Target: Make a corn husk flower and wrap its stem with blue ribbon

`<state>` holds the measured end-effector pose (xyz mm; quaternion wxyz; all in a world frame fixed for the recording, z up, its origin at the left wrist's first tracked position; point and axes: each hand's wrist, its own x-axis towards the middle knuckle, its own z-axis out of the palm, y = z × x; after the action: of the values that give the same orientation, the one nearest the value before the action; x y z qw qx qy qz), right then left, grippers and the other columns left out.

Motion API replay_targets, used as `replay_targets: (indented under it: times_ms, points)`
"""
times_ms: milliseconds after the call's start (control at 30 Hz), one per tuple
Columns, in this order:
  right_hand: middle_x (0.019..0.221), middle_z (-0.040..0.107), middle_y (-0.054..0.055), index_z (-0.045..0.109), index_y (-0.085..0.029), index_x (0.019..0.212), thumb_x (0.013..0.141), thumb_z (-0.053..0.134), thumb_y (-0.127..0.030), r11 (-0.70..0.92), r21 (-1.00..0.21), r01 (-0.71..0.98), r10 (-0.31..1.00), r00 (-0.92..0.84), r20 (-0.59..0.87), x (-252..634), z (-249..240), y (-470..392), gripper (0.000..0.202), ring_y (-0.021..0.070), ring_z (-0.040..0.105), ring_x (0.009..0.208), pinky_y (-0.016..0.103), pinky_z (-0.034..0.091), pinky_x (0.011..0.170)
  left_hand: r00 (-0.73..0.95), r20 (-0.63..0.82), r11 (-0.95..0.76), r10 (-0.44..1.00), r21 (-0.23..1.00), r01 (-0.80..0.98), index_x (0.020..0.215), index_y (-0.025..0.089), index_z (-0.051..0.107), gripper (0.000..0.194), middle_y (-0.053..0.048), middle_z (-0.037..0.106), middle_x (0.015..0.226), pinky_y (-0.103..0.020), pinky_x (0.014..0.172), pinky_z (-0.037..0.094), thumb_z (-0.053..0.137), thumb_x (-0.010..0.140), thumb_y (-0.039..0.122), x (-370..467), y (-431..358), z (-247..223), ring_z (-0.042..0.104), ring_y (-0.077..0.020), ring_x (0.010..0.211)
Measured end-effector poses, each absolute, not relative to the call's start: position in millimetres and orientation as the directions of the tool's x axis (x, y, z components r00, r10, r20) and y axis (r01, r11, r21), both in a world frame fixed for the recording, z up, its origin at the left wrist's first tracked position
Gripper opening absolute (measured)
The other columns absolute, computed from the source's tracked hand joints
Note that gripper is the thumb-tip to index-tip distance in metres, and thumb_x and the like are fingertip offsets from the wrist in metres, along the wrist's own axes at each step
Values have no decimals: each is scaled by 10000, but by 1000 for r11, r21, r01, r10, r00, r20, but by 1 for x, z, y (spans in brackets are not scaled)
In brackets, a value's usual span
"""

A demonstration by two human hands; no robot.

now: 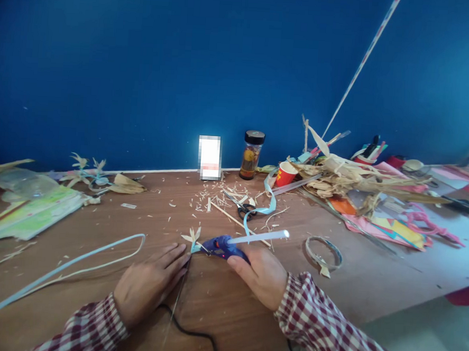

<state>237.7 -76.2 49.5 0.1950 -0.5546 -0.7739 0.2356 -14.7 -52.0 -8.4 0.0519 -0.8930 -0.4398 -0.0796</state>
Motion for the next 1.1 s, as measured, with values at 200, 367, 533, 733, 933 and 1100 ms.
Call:
replay_targets:
  times_ms: [200, 367, 533, 733, 933, 1100]
  points:
    - [920, 645, 77, 499, -198, 1110, 837, 395, -298, 173, -384, 907, 960, -68, 270, 283, 37, -101, 308, 214, 605, 801, 319, 459, 699, 602, 228, -618, 765, -2, 786, 1129, 279, 576, 335, -27, 584, 1187, -328, 703, 546, 411, 839, 286, -17, -51, -11, 548, -237, 1062]
    - [1003, 589, 147, 476, -142, 1112, 828, 381, -272, -105, -53, 993, 897, 118, 427, 352, 18, -120, 327, 278, 552, 916, 392, 430, 771, 638, 266, -638, 723, -99, 764, 1125, 253, 589, 361, -34, 565, 1208, -338, 660, 559, 367, 848, 320, -20, -47, -18, 558, -248, 1050]
    - [978, 580, 168, 449, -122, 1136, 841, 350, -234, -245, 118, 962, 917, 190, 351, 394, 12, -131, 330, 287, 534, 872, 388, 424, 744, 673, 282, -680, 684, -88, 728, 1086, 216, 618, 378, -71, 578, 1188, -377, 804, 513, 337, 855, 319, -22, -45, -23, 540, -248, 1074]
    - [985, 594, 144, 467, -142, 1132, 839, 374, -248, -271, 113, 956, 922, 225, 315, 414, -9, -131, 325, 271, 550, 874, 383, 424, 761, 637, 294, -646, 712, -80, 759, 1095, 245, 613, 361, -47, 585, 1183, -336, 755, 532, 365, 847, 333, -20, -47, -19, 550, -235, 1061]
    - [960, 587, 134, 422, -167, 1198, 820, 387, -442, -263, -29, 964, 889, 253, 382, 408, 21, -143, 469, 298, 555, 893, 409, 439, 735, 637, 244, -631, 731, -113, 768, 1114, 253, 596, 341, -36, 585, 1183, -330, 680, 551, 387, 849, 296, -15, -50, -11, 561, -245, 1042]
    - [918, 600, 76, 506, -226, 1057, 865, 384, -327, 83, -367, 926, 933, 57, 355, 308, 63, -127, 249, 209, 575, 817, 328, 447, 725, 618, 219, -619, 755, -75, 782, 1131, 254, 579, 340, -44, 579, 1192, -343, 677, 548, 381, 854, 269, -14, -51, -9, 542, -253, 1068]
